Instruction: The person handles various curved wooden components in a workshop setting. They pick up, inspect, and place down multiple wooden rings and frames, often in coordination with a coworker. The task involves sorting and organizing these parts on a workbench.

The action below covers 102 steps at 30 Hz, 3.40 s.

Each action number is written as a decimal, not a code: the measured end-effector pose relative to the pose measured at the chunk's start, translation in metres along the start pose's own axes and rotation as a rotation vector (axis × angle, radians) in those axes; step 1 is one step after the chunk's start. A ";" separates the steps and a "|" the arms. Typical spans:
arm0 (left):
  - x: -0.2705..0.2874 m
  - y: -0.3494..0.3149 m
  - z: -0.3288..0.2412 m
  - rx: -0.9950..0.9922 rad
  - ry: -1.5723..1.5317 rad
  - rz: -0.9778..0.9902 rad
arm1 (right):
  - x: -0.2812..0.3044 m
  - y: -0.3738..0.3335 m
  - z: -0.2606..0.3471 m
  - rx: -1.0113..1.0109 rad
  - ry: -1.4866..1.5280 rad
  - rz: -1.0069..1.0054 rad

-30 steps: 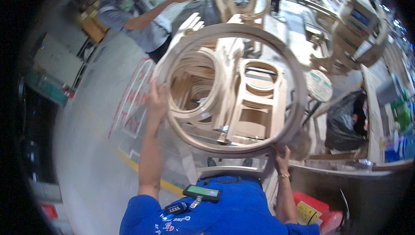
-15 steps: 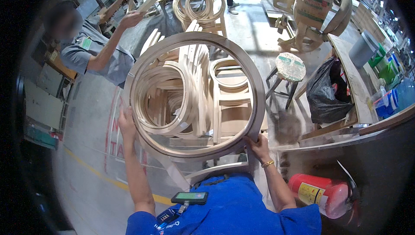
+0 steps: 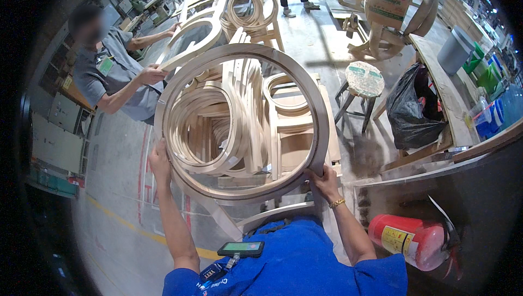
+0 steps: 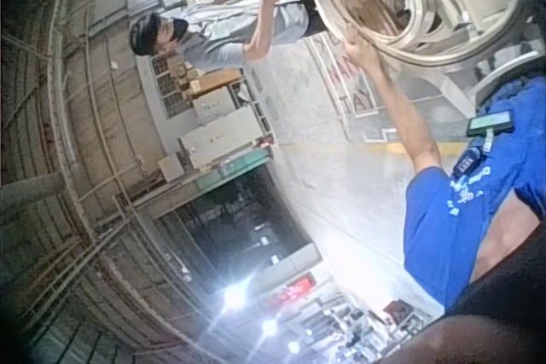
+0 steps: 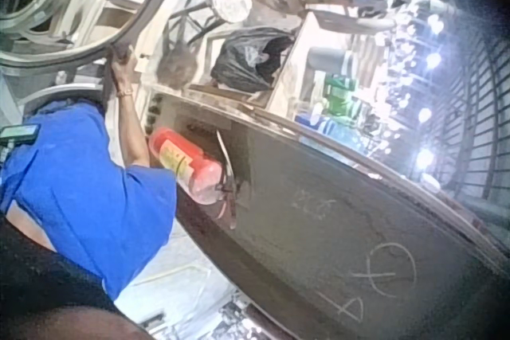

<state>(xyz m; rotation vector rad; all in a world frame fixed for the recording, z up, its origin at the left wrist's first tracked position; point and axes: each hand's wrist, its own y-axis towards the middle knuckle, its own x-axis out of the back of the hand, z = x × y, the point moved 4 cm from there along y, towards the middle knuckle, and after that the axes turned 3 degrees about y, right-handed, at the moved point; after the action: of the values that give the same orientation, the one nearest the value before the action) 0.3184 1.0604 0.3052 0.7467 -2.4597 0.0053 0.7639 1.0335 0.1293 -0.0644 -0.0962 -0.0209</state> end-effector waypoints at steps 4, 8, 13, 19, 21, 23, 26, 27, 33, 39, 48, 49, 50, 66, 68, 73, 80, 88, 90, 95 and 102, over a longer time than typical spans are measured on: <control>-0.005 0.000 -0.002 -0.084 -0.108 0.052 | 0.002 0.000 -0.003 0.020 0.019 -0.003; -0.001 -0.001 0.005 -0.037 -0.181 0.102 | -0.001 0.001 -0.005 0.013 0.051 0.001; -0.005 -0.013 0.021 0.078 -0.489 0.204 | -0.001 0.000 -0.006 -0.092 0.102 0.005; -0.019 -0.041 0.068 0.170 -0.653 0.181 | -0.001 0.000 -0.002 -0.180 -0.042 -0.057; -0.029 -0.051 0.077 0.238 -0.727 0.165 | 0.004 0.001 -0.006 -0.164 -0.069 -0.077; -0.036 -0.059 0.086 0.280 -0.806 0.129 | 0.005 0.002 -0.007 -0.165 -0.088 -0.078; -0.046 -0.075 0.099 0.337 -0.869 0.083 | 0.001 0.003 -0.002 -0.180 -0.107 -0.061; -0.051 -0.081 0.101 0.361 -0.887 0.081 | 0.001 0.003 0.001 -0.177 -0.117 -0.060; -0.065 -0.108 0.120 0.414 -1.007 0.168 | -0.006 0.007 0.022 -0.101 -0.205 -0.052; -0.071 -0.119 0.132 0.473 -1.020 0.155 | -0.010 0.010 0.025 -0.087 -0.231 -0.038; -0.086 -0.131 0.141 0.482 -0.501 0.129 | -0.015 0.018 0.008 -0.168 -0.234 -0.017; -0.088 -0.130 0.141 0.479 -0.483 0.112 | -0.016 0.019 0.006 -0.167 -0.238 -0.024; -0.088 -0.130 0.142 0.476 -0.465 0.096 | -0.016 0.020 0.005 -0.170 -0.234 -0.020; -0.094 -0.129 0.145 0.426 -0.448 0.025 | -0.023 0.040 -0.021 -0.280 -0.269 -0.014; -0.100 -0.127 0.139 0.420 -0.466 0.044 | -0.021 0.044 -0.027 -0.217 -0.249 -0.045; -0.105 -0.125 0.139 0.428 -0.438 0.066 | -0.020 0.048 -0.038 -0.231 -0.204 -0.040; -0.110 -0.120 0.152 0.434 -0.423 0.104 | -0.023 0.042 -0.027 -0.262 -0.214 0.032; -0.115 -0.118 0.146 0.468 -0.342 0.134 | -0.018 0.045 -0.051 -0.210 -0.317 0.093; -0.116 -0.116 0.148 0.472 -0.323 0.133 | -0.018 0.047 -0.053 -0.193 -0.389 0.095; -0.120 -0.116 0.151 0.482 -0.332 0.151 | -0.018 0.041 -0.048 -0.146 -0.238 0.123; -0.118 -0.114 0.172 0.482 -0.313 0.140 | -0.022 0.040 -0.041 -0.070 -0.283 0.035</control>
<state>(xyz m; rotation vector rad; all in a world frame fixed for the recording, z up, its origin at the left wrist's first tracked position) 0.3692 0.9966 0.0821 0.8185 -2.8437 0.5945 0.7470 1.0709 0.0843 -0.1391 -0.3772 0.0205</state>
